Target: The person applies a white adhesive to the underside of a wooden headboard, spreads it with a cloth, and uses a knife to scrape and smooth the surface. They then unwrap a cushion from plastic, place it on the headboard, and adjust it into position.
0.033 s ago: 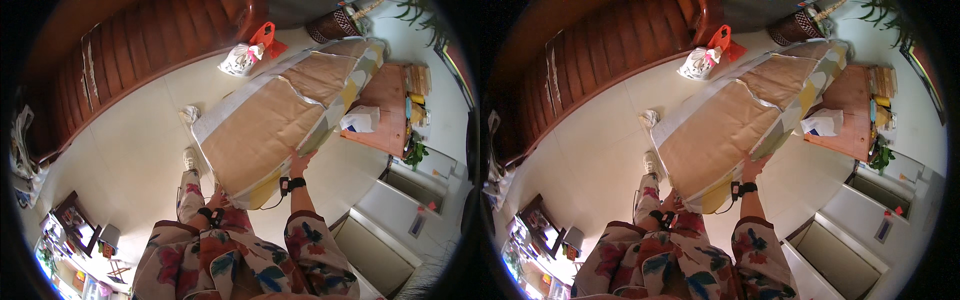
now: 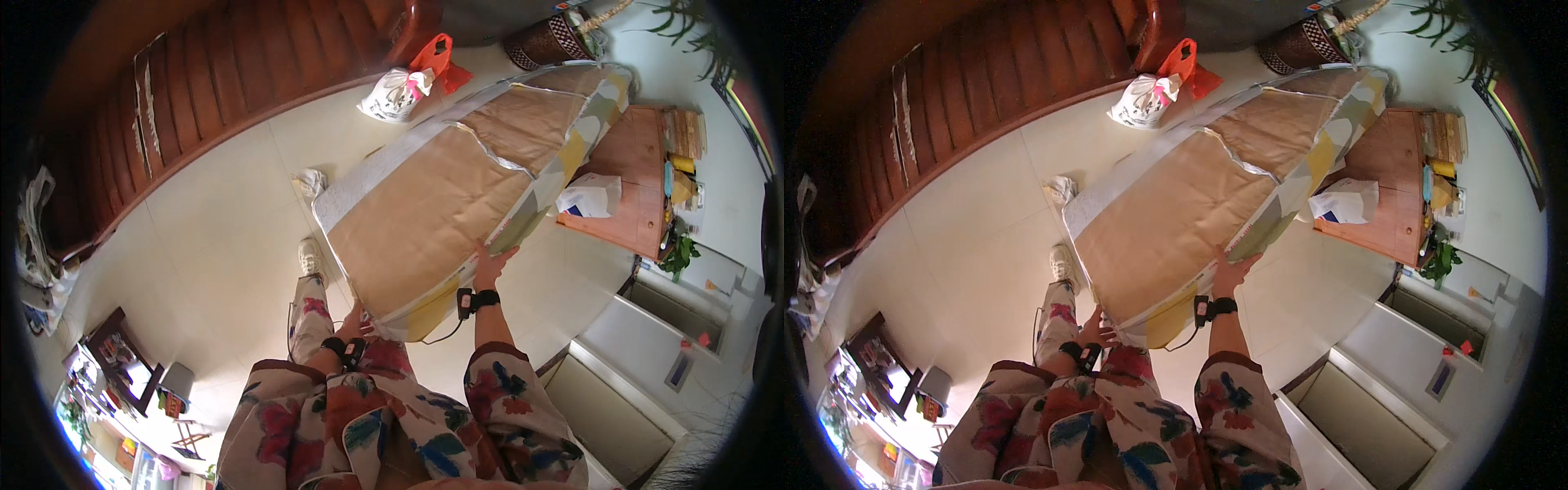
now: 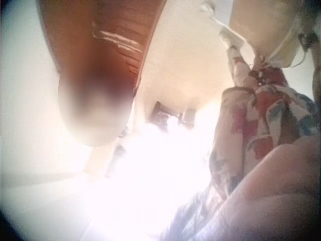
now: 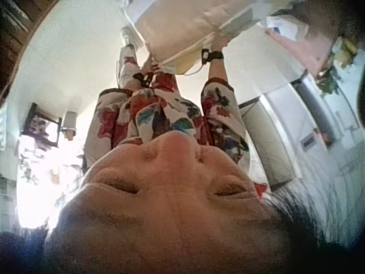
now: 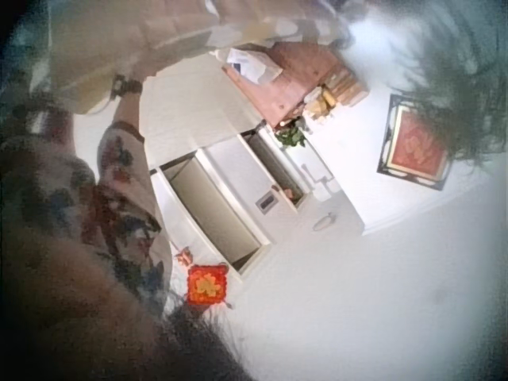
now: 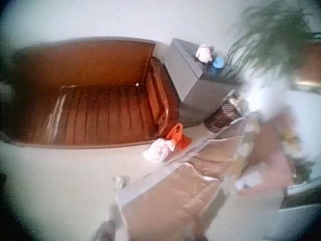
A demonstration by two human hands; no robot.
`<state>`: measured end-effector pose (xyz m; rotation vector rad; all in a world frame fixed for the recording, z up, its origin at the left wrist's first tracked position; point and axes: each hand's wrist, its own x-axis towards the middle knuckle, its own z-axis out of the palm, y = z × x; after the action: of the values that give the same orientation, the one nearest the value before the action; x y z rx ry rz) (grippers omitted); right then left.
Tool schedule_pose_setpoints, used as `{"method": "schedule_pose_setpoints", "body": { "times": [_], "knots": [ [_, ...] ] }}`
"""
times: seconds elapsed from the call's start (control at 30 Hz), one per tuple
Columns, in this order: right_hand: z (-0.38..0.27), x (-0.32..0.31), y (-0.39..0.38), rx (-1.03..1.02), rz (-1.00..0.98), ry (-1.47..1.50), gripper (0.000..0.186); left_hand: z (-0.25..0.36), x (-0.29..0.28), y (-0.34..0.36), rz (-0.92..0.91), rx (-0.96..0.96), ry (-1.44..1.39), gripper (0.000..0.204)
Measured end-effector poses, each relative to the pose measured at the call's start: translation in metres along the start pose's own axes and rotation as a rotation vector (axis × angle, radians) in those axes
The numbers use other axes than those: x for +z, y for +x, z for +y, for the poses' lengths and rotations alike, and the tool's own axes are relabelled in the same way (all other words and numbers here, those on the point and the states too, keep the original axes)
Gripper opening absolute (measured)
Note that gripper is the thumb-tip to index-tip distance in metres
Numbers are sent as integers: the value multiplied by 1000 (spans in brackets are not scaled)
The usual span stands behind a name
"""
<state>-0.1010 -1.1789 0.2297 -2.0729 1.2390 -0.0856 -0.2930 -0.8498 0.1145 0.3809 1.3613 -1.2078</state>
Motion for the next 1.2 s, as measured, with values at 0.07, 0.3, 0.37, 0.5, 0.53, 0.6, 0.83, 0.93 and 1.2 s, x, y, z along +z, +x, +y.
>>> {"method": "schedule_pose_setpoints", "body": {
  "times": [0.07,0.3,0.37,0.5,0.53,0.6,0.83,0.93,1.2],
  "knots": [
    [6,1,10,165,-53,229,126,-7,18,-6,22,25,-77,107],
    [14,-27,39,199,-210,386,121,-52,64,27,-355,227,-421,57],
    [20,-35,42,135,-207,289,122,-65,71,41,-320,228,-541,57],
    [25,-44,61,-97,-76,-372,94,-74,82,51,138,567,-346,63],
    [25,-43,66,-190,-86,-243,79,-73,81,46,308,638,-152,73],
    [25,-42,79,-195,-141,-262,71,-68,81,33,518,629,219,78],
    [25,-47,103,-232,-339,-155,41,-56,75,-15,532,762,829,44],
    [17,-57,102,-132,-429,-77,30,-61,72,-21,534,941,790,48],
    [-16,-79,107,-93,-492,-128,19,-90,75,-8,233,687,111,59]
  ]
}}
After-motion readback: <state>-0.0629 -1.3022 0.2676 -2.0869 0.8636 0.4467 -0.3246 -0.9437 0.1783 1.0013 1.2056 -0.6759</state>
